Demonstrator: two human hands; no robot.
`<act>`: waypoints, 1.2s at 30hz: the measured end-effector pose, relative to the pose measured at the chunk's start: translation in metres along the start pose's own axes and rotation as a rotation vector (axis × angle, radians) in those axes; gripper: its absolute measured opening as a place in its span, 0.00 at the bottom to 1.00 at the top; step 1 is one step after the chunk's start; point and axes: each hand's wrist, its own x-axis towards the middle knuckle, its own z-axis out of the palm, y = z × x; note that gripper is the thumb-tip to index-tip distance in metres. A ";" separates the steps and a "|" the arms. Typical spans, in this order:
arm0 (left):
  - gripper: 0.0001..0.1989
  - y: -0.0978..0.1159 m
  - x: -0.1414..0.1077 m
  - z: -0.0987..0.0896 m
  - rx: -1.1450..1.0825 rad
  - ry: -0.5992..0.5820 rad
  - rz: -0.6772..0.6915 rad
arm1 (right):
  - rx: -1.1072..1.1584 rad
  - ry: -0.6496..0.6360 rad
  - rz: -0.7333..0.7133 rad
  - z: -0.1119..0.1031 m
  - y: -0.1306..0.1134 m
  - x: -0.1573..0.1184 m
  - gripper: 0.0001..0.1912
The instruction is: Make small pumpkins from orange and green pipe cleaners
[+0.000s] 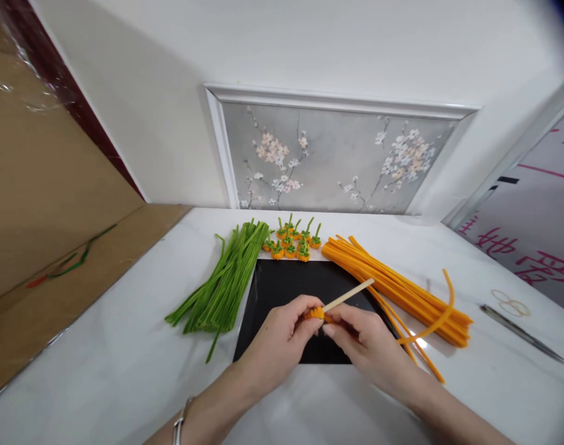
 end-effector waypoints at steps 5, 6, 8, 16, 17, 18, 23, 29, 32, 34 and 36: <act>0.10 -0.008 0.004 -0.007 0.239 0.128 0.063 | -0.484 -0.136 -0.019 -0.007 0.000 -0.009 0.08; 0.10 -0.009 0.004 -0.008 0.269 0.144 0.074 | -0.559 -0.140 -0.065 -0.009 -0.001 -0.011 0.09; 0.10 -0.012 0.004 -0.008 0.325 0.153 0.094 | -0.649 -0.108 -0.205 -0.013 -0.003 -0.013 0.12; 0.11 -0.011 -0.001 0.001 0.538 0.040 0.186 | -0.613 0.273 -0.485 -0.029 -0.008 -0.003 0.11; 0.10 -0.011 -0.002 0.002 0.556 0.016 0.211 | -0.600 0.298 -0.476 -0.030 -0.006 -0.001 0.10; 0.10 -0.012 -0.002 0.003 0.572 -0.011 0.237 | -0.587 0.315 -0.461 -0.032 -0.004 0.000 0.09; 0.09 -0.010 -0.003 0.005 0.616 -0.088 0.364 | -0.464 0.204 -0.294 -0.041 0.007 0.010 0.09; 0.15 -0.001 -0.009 0.005 0.480 -0.053 0.387 | -0.255 -0.075 -0.082 -0.049 0.022 0.019 0.11; 0.20 0.001 -0.010 0.005 0.397 -0.036 0.428 | -0.200 -0.187 -0.037 -0.049 0.026 0.019 0.14; 0.18 0.001 -0.009 0.004 0.357 -0.014 0.431 | -0.233 -0.236 -0.019 -0.047 0.024 0.015 0.16; 0.15 0.000 -0.008 0.002 0.323 0.037 0.400 | -0.307 -0.266 -0.009 -0.043 0.018 0.009 0.17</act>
